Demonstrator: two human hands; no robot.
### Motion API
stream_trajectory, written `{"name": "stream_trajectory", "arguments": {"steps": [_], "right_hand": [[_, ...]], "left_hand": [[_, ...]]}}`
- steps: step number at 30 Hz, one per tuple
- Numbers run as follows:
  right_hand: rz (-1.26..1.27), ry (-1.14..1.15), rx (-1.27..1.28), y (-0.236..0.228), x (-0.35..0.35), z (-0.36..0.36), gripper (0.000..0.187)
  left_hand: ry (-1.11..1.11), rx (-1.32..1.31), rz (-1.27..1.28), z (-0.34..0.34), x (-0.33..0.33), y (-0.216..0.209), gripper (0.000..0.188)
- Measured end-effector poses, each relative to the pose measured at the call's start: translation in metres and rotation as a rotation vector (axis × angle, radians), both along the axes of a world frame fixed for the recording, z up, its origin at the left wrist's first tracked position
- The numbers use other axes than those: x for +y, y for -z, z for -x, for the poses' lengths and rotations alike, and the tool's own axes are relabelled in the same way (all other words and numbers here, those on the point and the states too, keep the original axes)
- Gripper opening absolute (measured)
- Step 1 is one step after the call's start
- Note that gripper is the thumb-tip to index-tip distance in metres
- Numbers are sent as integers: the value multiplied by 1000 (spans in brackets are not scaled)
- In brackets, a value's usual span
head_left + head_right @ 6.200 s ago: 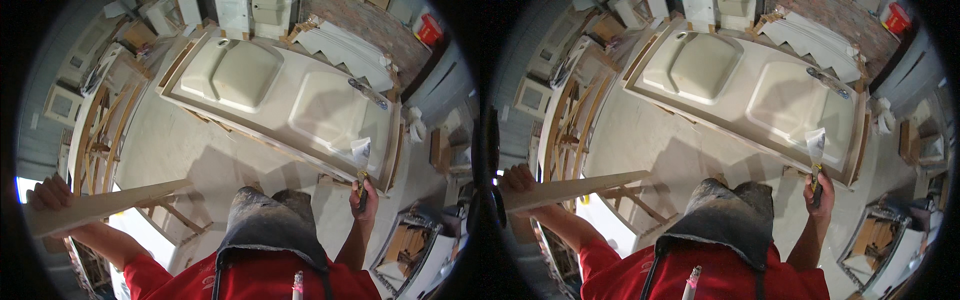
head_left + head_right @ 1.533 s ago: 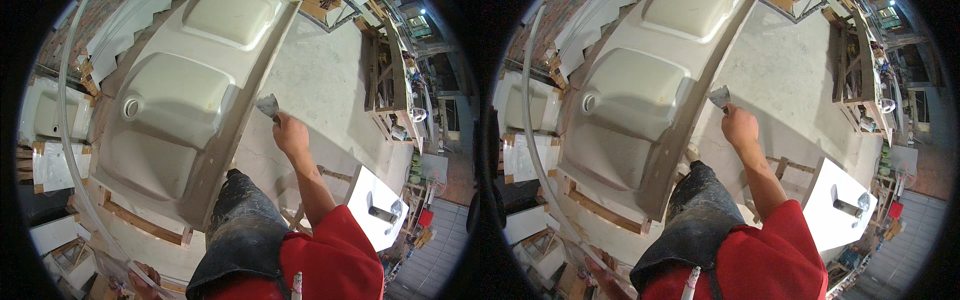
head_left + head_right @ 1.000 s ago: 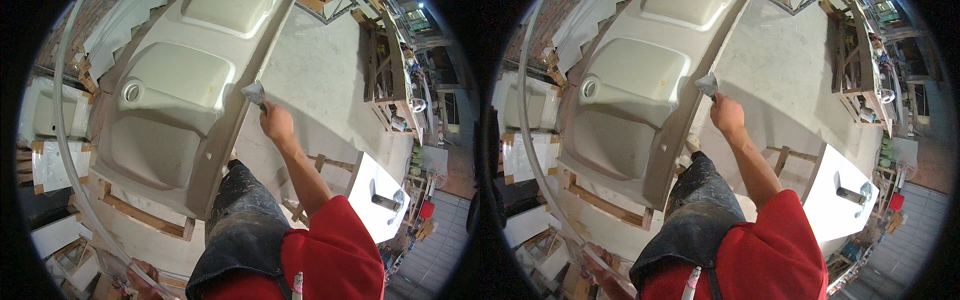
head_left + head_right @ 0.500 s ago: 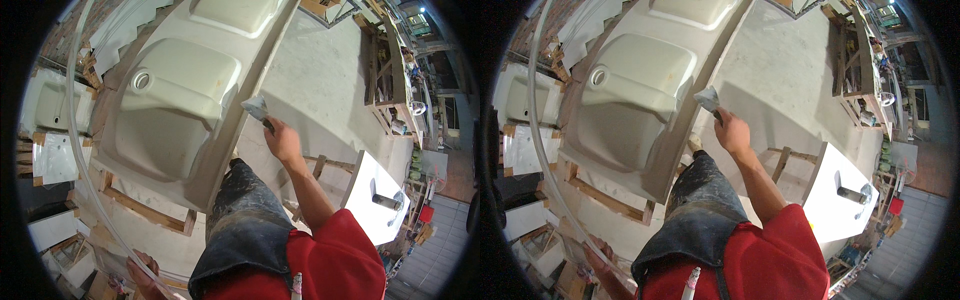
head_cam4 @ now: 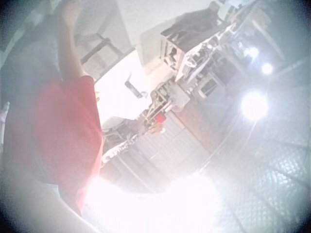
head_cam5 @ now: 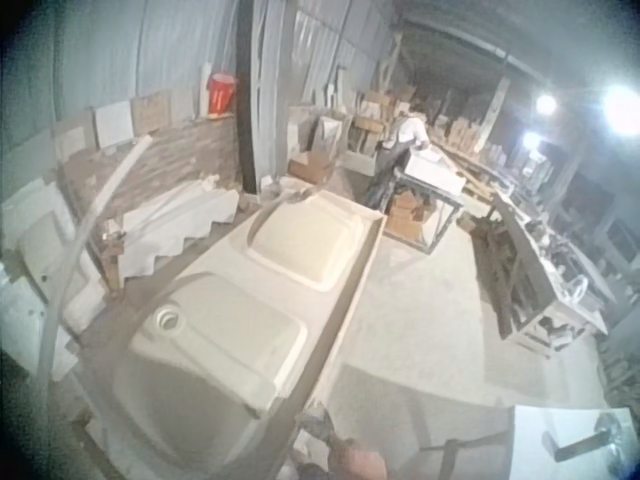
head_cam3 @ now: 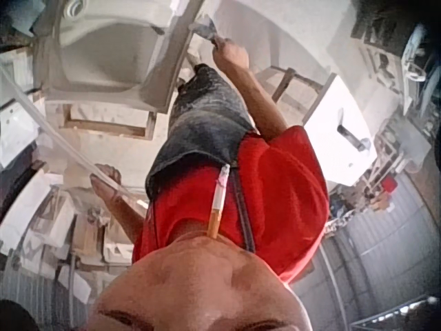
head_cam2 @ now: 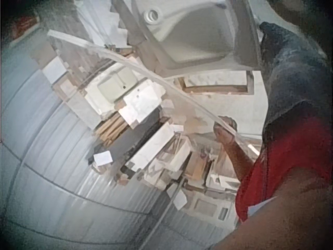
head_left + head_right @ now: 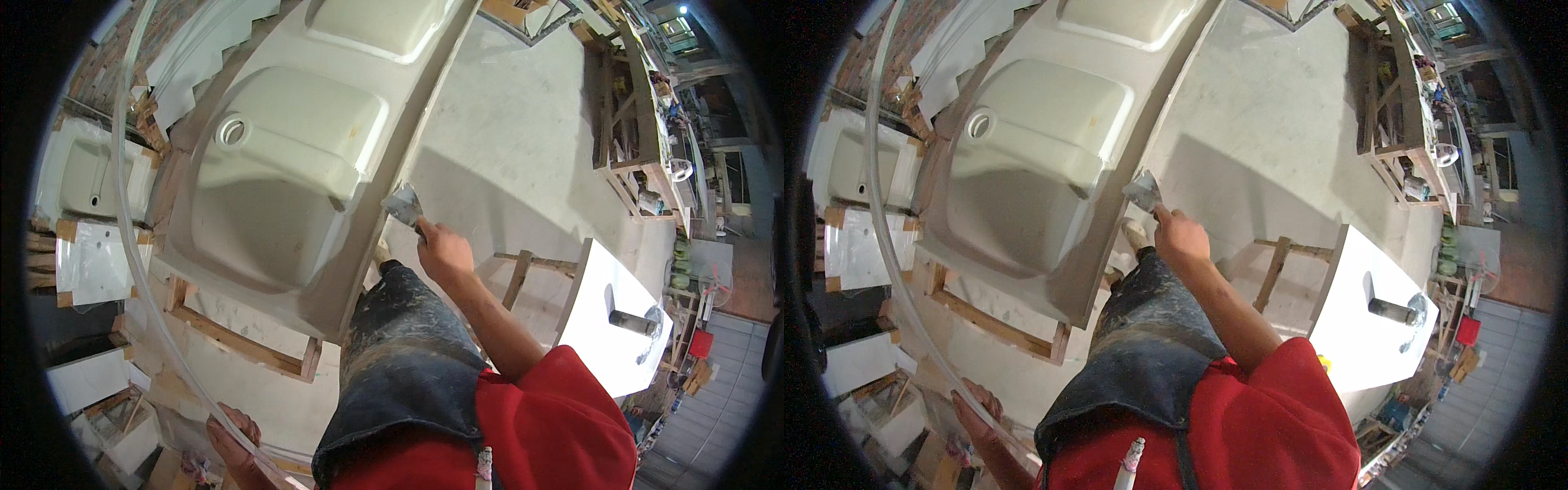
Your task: The person applies adhesive to wooden trim pieces using a putty knife, then fits the trim around the edges of a double-basin sink. The person repeatedly picks up trim, applies adhesive, and secures it to the sink frame.
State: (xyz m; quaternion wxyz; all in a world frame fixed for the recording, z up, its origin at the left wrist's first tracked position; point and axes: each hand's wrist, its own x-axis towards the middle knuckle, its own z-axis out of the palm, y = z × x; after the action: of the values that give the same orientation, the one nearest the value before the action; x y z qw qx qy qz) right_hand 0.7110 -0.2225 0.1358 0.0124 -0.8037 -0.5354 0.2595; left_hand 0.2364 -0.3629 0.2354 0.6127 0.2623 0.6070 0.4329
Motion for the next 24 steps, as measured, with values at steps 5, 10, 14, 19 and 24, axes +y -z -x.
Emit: {"name": "stream_trajectory", "arguments": {"steps": [5,10,14,19,24], "right_hand": [[-96,8,31,-14,-25,-25,38],[-359,266,171,-44,-24,-89,44],[-466,474,366,-32,-21,-155,43],[-429,704,680,-28,-2,-243,48],[-466,834,835,-22,25,-361,45]], "left_hand": [[-50,24,20,-16,7,0,60],[120,-116,-9,-34,40,-7,57],[7,-291,100,-52,74,18,56],[-21,-10,254,-188,140,-38,41],[258,-150,179,-318,205,-50,48]]}}
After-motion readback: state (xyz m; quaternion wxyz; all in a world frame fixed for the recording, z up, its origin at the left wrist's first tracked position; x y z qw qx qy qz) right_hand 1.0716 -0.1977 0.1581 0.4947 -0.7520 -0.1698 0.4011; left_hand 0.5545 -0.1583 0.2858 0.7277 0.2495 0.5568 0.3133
